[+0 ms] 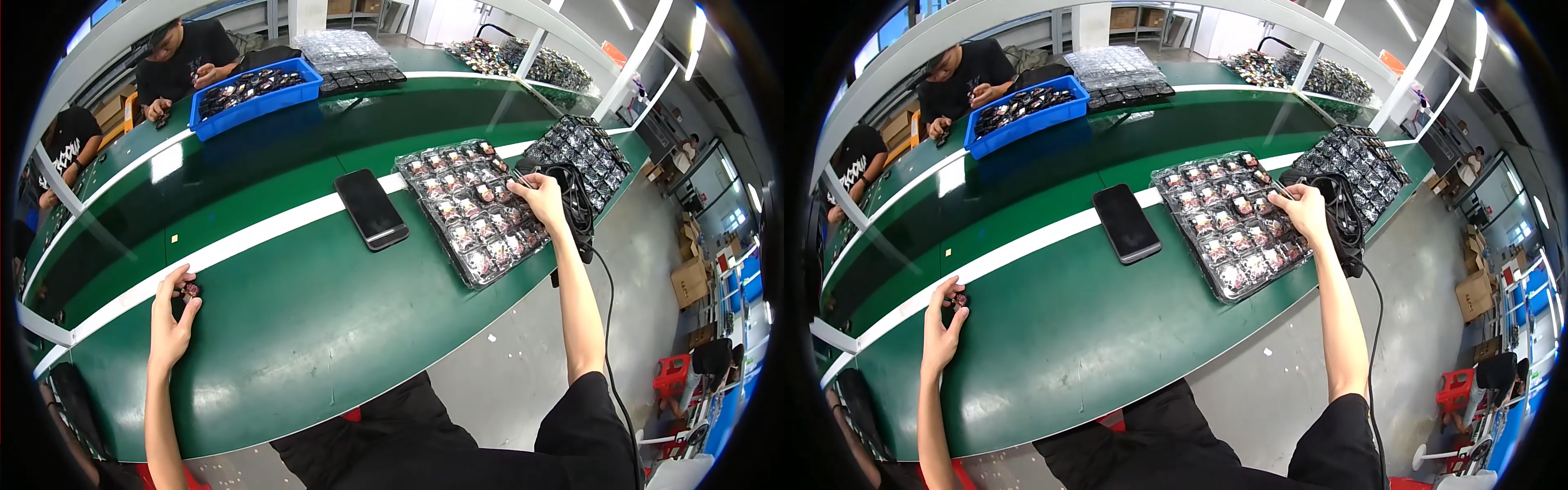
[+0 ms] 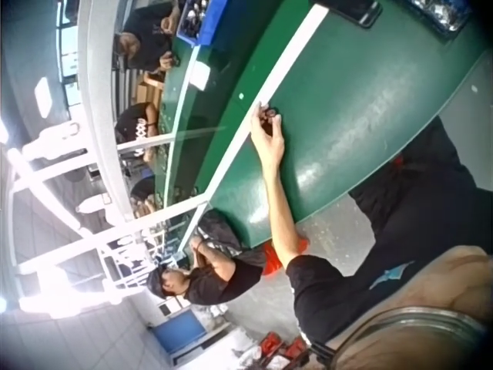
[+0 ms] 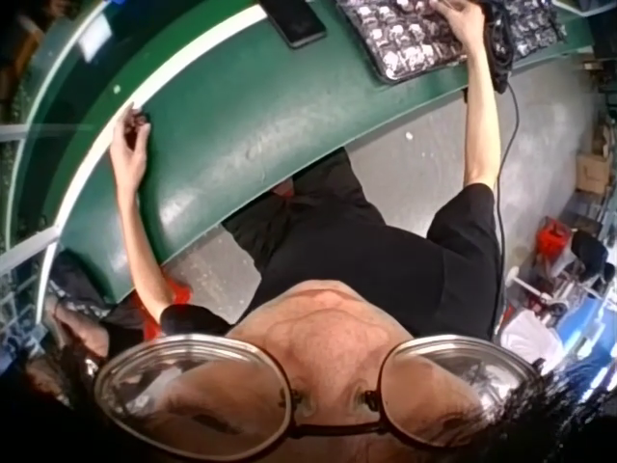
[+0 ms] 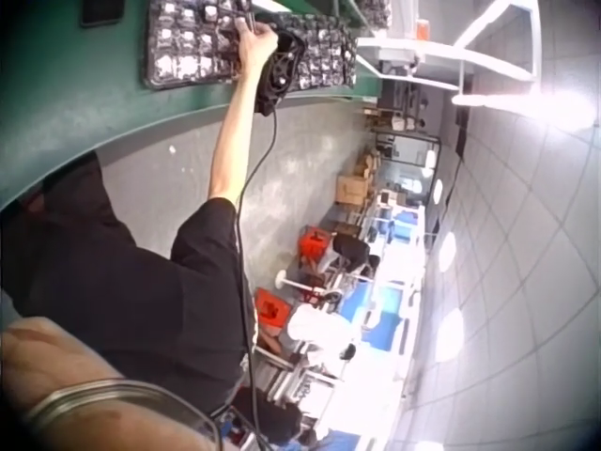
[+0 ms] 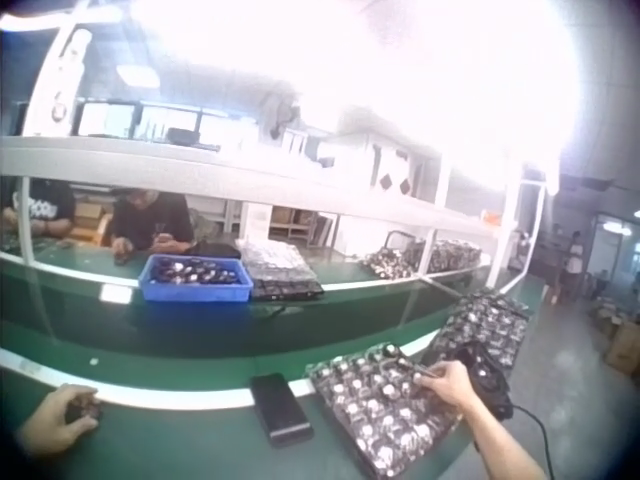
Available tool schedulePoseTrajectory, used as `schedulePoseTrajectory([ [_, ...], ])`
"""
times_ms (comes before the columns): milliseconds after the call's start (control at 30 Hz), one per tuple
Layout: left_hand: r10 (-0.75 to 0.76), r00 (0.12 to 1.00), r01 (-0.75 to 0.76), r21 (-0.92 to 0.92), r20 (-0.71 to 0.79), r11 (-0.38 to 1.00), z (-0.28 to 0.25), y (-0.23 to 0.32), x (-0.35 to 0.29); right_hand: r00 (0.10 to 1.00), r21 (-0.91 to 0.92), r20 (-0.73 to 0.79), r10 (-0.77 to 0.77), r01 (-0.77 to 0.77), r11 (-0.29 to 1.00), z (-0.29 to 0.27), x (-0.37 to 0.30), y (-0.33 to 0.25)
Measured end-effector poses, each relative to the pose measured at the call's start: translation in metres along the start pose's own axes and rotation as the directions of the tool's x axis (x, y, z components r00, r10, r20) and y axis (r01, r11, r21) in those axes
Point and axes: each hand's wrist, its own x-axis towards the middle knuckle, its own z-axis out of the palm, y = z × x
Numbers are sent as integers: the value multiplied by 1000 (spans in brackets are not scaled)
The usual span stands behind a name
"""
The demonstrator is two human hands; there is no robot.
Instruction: Assembling and inspecting internal components of smartwatch modules using fine tweezers and a probe tool.
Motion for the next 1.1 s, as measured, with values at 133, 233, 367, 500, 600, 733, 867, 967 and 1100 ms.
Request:
schedulePoseTrajectory([
  [133,-19,1000,19,-28,0,999,-1,-10,-1,998,-58,-14,57,-58,997,4,0,-3],
  [233,-2,1000,1,-9,-23,1000,0,-9,-1,998,-80,-33,58,-61,995,6,0,-4],
  [367,-31,999,30,-21,-17,999,-2,-11,-2,998,-142,-64,-14,5,990,5,-2,-20],
  [500,-21,1000,21,-17,-16,1000,-1,-11,-1,998,-26,-44,-53,52,998,4,15,-26],
  [600,-37,999,37,-19,-19,999,-1,-5,0,991,-158,-37,-130,123,980,8,42,-21],
  [733,-20,999,19,-19,-28,1000,0,-10,-2,987,-158,103,-123,138,978,18,54,-15],
  [867,-23,1000,23,-4,-20,1000,0,-7,-1,994,-123,76,-78,87,989,23,53,-13],
  [967,-27,999,27,2,-24,1000,-1,-9,-3,998,-95,63,-6,12,995,26,53,-18],
  [1100,-14,999,14,-3,-36,1000,1,-7,-1,999,-102,40,37,-33,994,29,59,-11],
])
